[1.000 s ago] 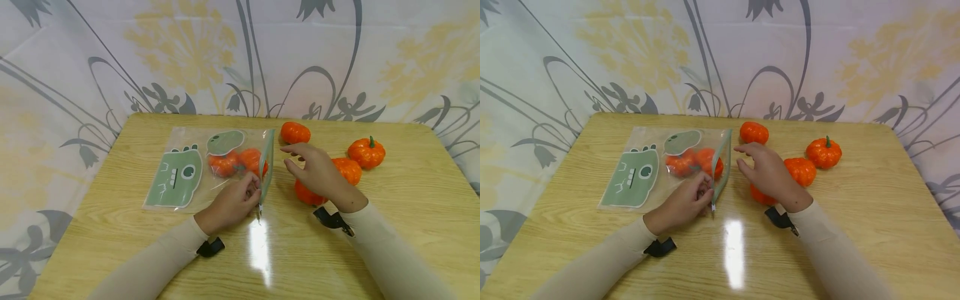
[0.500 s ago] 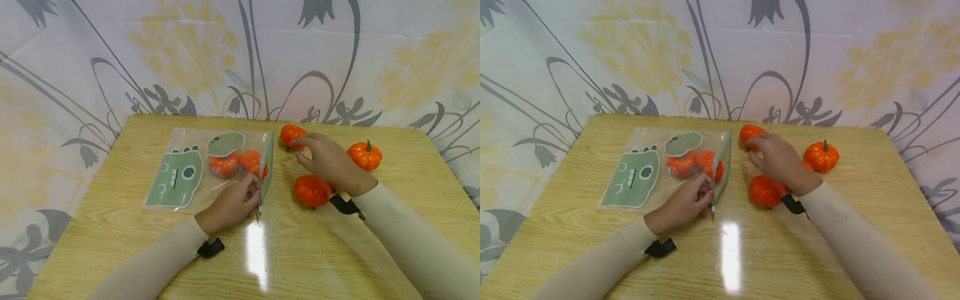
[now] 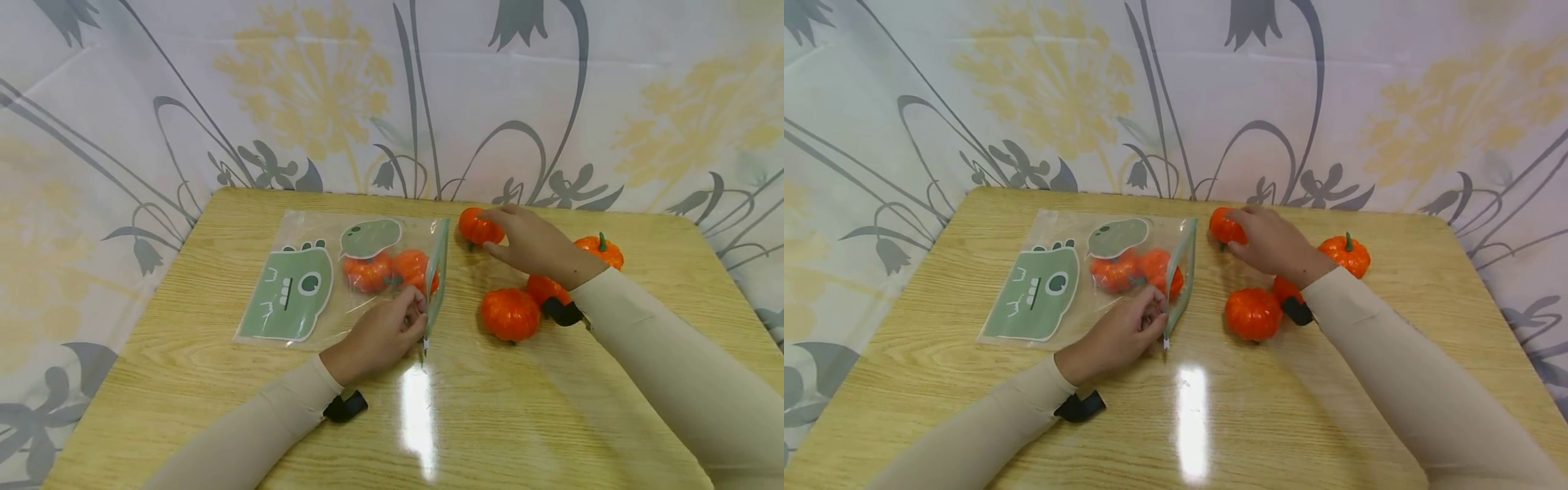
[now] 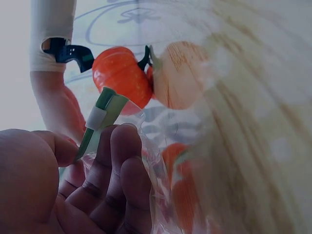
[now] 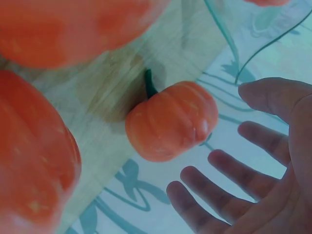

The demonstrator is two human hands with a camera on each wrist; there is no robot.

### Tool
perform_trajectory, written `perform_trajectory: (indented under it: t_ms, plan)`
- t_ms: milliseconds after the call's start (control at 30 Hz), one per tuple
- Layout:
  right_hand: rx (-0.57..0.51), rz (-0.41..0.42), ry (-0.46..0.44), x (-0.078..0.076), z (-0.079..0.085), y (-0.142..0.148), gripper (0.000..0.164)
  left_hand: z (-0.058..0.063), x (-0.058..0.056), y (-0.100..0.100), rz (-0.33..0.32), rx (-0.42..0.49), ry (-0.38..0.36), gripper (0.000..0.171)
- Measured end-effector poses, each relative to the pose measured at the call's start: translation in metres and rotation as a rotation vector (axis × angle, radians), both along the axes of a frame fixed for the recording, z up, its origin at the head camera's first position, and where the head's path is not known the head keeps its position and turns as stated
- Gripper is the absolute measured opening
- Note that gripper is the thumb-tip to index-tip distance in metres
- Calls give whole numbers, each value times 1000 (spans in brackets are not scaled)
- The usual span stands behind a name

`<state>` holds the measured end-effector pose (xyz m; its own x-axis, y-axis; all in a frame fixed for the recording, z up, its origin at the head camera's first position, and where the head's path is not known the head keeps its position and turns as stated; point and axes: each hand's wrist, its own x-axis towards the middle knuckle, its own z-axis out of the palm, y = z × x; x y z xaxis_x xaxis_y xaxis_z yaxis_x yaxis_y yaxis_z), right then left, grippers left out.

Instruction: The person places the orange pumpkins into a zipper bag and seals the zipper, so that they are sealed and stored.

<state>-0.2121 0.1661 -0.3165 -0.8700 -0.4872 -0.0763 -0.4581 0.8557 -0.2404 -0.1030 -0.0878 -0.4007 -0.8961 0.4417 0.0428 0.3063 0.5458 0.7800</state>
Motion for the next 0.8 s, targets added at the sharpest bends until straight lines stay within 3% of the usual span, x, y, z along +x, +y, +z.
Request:
perform_trajectory:
  t_ms: [333,800]
  plan:
    - [63,30,-66,-22,-7,-3,64,0,1,0,8,-7,33,8]
    - [105,85,-69,-31,-17,-10,71,2,1,-1,-1,-7,8,8]
